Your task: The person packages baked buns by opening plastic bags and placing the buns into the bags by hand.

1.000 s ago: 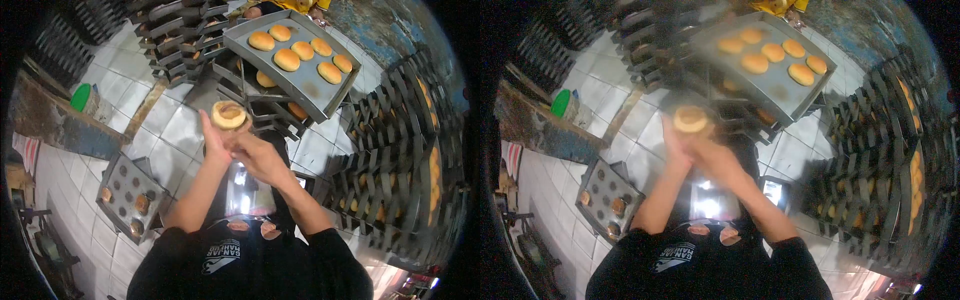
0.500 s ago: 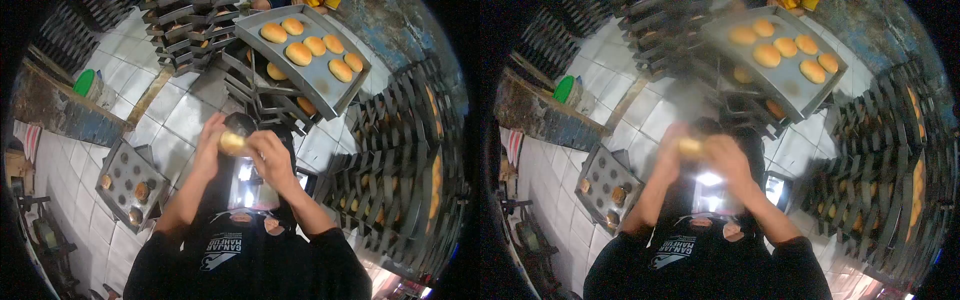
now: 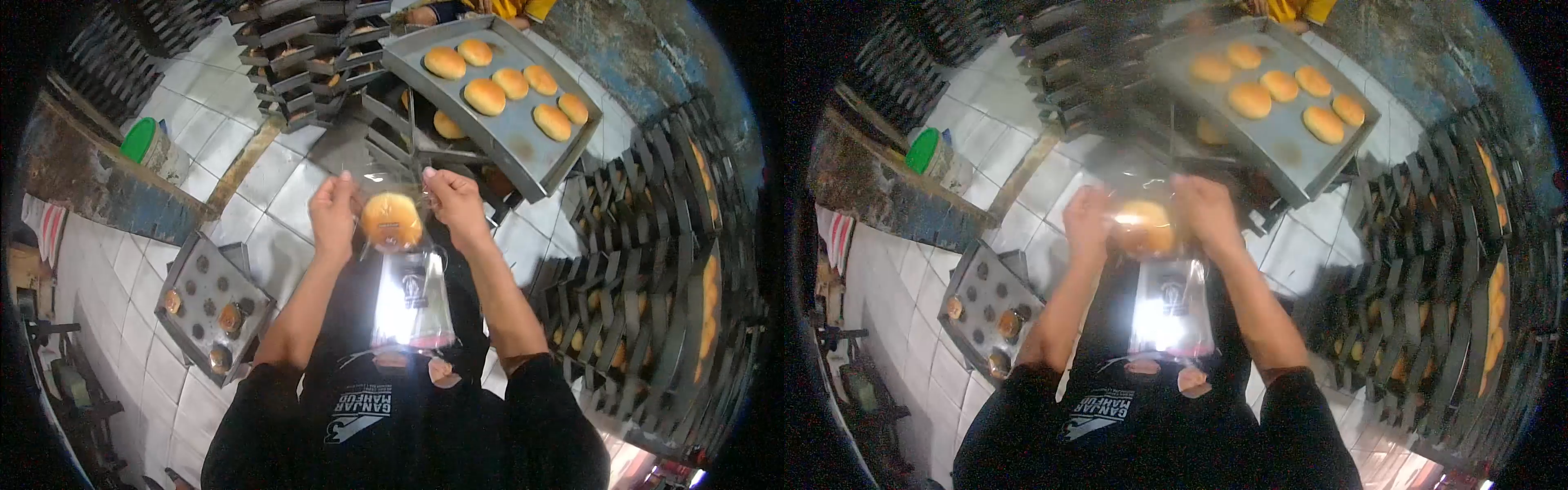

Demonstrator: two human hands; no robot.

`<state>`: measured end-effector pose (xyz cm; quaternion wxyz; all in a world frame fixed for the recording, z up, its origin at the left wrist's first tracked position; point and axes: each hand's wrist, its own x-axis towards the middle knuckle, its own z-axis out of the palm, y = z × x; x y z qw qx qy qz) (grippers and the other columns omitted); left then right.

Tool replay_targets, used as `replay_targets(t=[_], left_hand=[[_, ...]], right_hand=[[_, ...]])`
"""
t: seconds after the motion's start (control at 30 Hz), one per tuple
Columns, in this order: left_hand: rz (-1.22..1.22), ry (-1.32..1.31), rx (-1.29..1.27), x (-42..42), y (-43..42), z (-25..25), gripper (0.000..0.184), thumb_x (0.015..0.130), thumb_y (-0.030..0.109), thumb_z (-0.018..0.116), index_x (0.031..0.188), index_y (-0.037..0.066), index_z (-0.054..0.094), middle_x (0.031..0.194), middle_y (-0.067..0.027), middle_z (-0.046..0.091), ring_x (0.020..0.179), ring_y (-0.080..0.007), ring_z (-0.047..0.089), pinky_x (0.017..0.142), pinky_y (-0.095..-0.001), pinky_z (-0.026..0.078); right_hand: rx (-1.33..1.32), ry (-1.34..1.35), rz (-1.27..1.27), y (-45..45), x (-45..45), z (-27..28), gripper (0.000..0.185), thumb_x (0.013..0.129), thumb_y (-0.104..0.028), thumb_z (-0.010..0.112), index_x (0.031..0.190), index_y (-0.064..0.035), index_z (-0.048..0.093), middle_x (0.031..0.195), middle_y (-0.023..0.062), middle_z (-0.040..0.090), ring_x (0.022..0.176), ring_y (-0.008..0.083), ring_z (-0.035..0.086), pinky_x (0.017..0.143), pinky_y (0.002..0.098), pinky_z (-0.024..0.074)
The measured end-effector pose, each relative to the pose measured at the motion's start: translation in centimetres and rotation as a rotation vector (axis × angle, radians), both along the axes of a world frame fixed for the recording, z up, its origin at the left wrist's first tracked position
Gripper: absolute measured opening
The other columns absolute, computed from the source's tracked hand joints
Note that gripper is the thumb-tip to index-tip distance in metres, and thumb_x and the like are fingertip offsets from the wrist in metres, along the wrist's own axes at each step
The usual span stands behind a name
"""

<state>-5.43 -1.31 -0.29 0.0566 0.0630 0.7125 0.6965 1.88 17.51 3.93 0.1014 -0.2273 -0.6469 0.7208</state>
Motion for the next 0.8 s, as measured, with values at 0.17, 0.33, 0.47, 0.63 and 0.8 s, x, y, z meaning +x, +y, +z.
replay_targets(t=[0.17, 0.33, 0.47, 0.63, 0.8], left_hand=[[-0.07, -0.181, 0.007, 3.6, -4.0, -3.9, 0.02, 0.1, 0.016, 0.064, 0.09, 0.0, 0.067, 0.106, -0.0071, 0.061, 0.096, -0.0152, 0.056, 0.086, -0.0287, 0.044], [-0.242, -0.352, 0.398, 2.5, -2.8, -6.4, 0.019, 0.101, 0.015, 0.06, 0.099, -0.002, 0.069, 0.106, -0.0064, 0.067, 0.102, -0.0141, 0.059, 0.091, -0.0291, 0.045], [-0.334, -0.364, 0.707, 1.8, 2.8, 0.8, 0.024, 0.102, 0.018, 0.06, 0.117, 0.001, 0.066, 0.118, -0.0103, 0.069, 0.11, -0.0161, 0.062, 0.096, -0.0308, 0.048], [-0.583, 0.336, -0.196, 5.4, 0.9, -1.7, 0.047, 0.094, 0.023, 0.07, 0.136, 0.006, 0.059, 0.147, -0.0178, 0.053, 0.133, -0.0303, 0.053, 0.11, -0.0454, 0.043], [-0.592, 0.939, -0.748, 10.2, -4.3, -4.0, 0.033, 0.085, 0.015, 0.073, 0.117, 0.009, 0.073, 0.154, -0.0152, 0.048, 0.148, -0.036, 0.037, 0.117, -0.0526, 0.036]], right_hand=[[-0.111, -0.163, 0.16, -1.3, 6.5, -7.1, 0.029, 0.102, -0.029, 0.065, 0.08, -0.0107, 0.064, 0.069, -0.0018, 0.06, 0.056, 0.006, 0.051, 0.05, 0.0219, 0.0376], [-0.5, -0.163, 0.024, -4.4, 8.6, -6.9, 0.02, 0.101, -0.02, 0.063, 0.101, -0.0014, 0.071, 0.096, 0.0083, 0.073, 0.087, 0.017, 0.071, 0.075, 0.0308, 0.0604], [0.098, 0.093, -0.129, 2.0, 9.4, -0.1, 0.021, 0.1, -0.02, 0.066, 0.106, -0.0003, 0.071, 0.112, 0.0113, 0.073, 0.095, 0.0186, 0.071, 0.082, 0.0344, 0.0573], [1.498, 0.008, -0.44, 8.0, 11.8, 6.5, 0.035, 0.093, -0.016, 0.072, 0.124, -0.0015, 0.063, 0.139, 0.0181, 0.062, 0.113, 0.035, 0.067, 0.091, 0.0431, 0.0553], [1.015, -0.178, 0.063, 2.1, 17.6, -1.9, 0.035, 0.091, -0.014, 0.075, 0.122, -0.0029, 0.064, 0.107, 0.0208, 0.069, 0.086, 0.0325, 0.071, 0.077, 0.04, 0.0573]])
